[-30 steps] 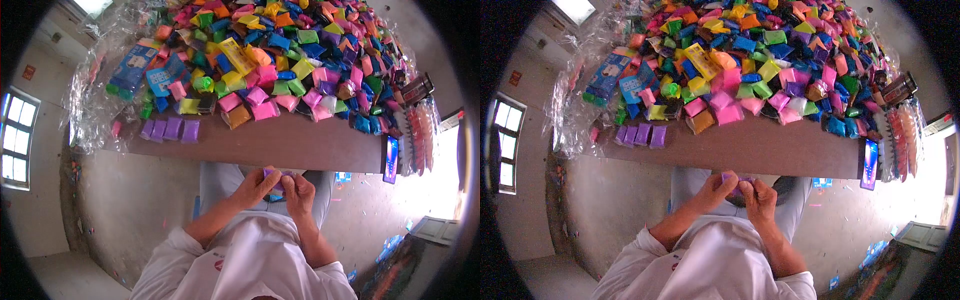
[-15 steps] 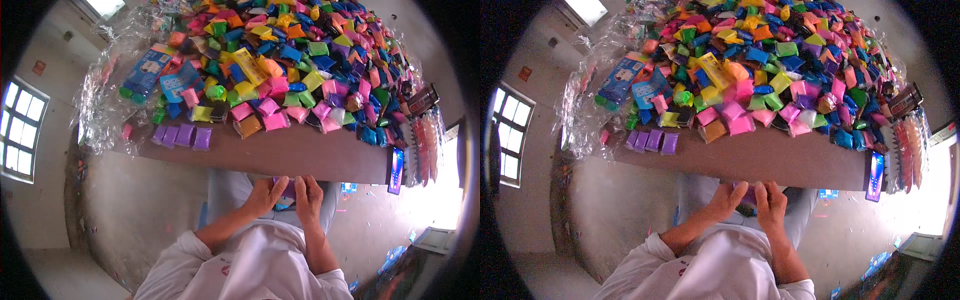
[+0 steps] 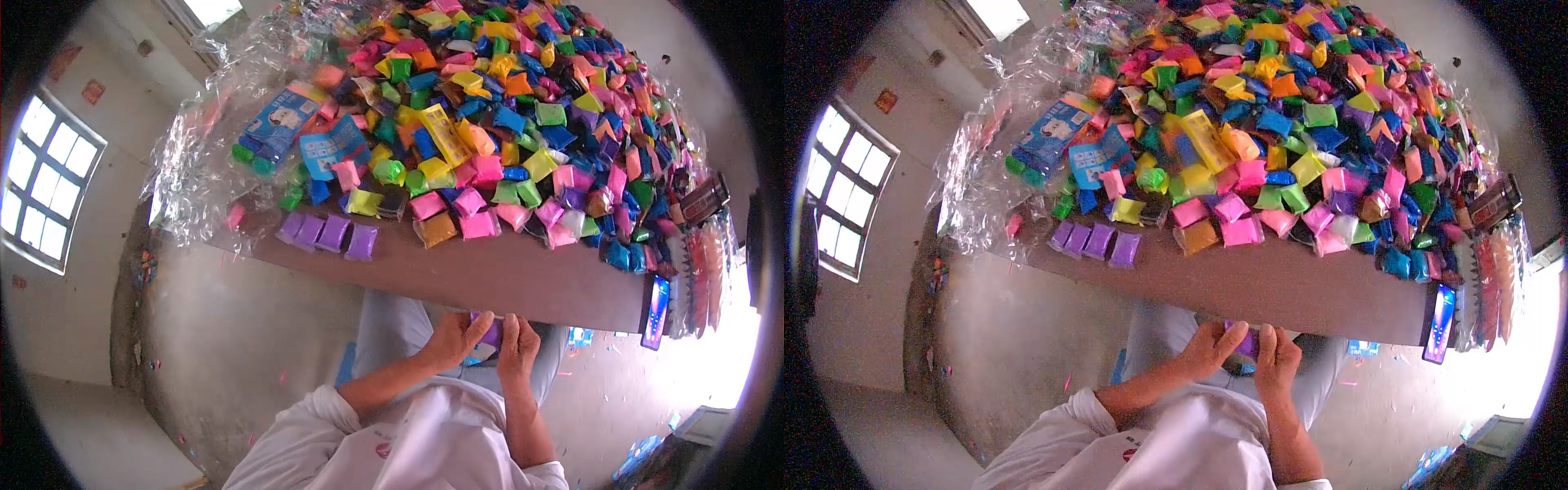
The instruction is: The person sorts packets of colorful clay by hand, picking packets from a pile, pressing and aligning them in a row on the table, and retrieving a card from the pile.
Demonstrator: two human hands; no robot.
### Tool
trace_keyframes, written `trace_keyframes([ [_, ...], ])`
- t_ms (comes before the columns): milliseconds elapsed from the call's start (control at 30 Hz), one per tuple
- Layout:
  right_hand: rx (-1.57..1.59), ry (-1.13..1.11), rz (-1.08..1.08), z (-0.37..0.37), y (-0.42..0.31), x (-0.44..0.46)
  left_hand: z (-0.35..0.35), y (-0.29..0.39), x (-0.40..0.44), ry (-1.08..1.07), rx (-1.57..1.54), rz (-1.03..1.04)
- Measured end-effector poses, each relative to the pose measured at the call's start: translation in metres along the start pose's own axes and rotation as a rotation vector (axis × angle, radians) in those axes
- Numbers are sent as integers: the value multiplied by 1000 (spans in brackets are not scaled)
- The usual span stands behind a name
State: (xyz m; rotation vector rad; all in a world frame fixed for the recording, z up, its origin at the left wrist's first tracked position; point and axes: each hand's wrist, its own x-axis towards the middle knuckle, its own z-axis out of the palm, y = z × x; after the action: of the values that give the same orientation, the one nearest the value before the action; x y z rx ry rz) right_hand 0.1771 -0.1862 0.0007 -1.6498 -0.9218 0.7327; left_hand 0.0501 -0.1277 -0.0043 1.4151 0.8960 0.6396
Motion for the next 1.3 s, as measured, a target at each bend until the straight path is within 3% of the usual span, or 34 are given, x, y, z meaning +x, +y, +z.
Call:
trace_keyframes([
  [133,131,-7,75,-1,11,-3,5,-14,3,34,22,53],
  [200,321,-27,254,-4,-1,-5,1,-6,4,92,88,70],
  [233,331,-36,247,-2,-1,-6,-1,2,3,102,98,75],
  [300,44,-17,-41,-1,0,-8,-4,20,1,108,48,93],
  [367,-87,9,-125,0,0,-7,1,13,4,128,-20,105],
  [433,94,-65,98,-4,9,-5,2,8,3,140,-91,119],
  [500,202,-51,127,-2,8,-6,1,7,2,39,-69,-40],
  [567,385,-59,204,-2,-10,-9,2,-3,5,66,-69,-6],
  [667,162,-168,49,-4,12,-13,-1,4,6,118,-64,87],
  [800,194,-344,72,-18,11,-9,1,-1,1,103,-112,139],
  [967,533,-412,178,-24,19,-9,5,-16,-1,33,-142,40],
  [1100,507,-394,198,-31,21,-9,7,-26,2,6,-123,10],
  [1167,325,-224,136,-23,3,-7,8,-26,2,3,-105,-42],
  [1300,271,-141,139,-21,-15,-6,6,-22,5,-82,-116,-66],
])
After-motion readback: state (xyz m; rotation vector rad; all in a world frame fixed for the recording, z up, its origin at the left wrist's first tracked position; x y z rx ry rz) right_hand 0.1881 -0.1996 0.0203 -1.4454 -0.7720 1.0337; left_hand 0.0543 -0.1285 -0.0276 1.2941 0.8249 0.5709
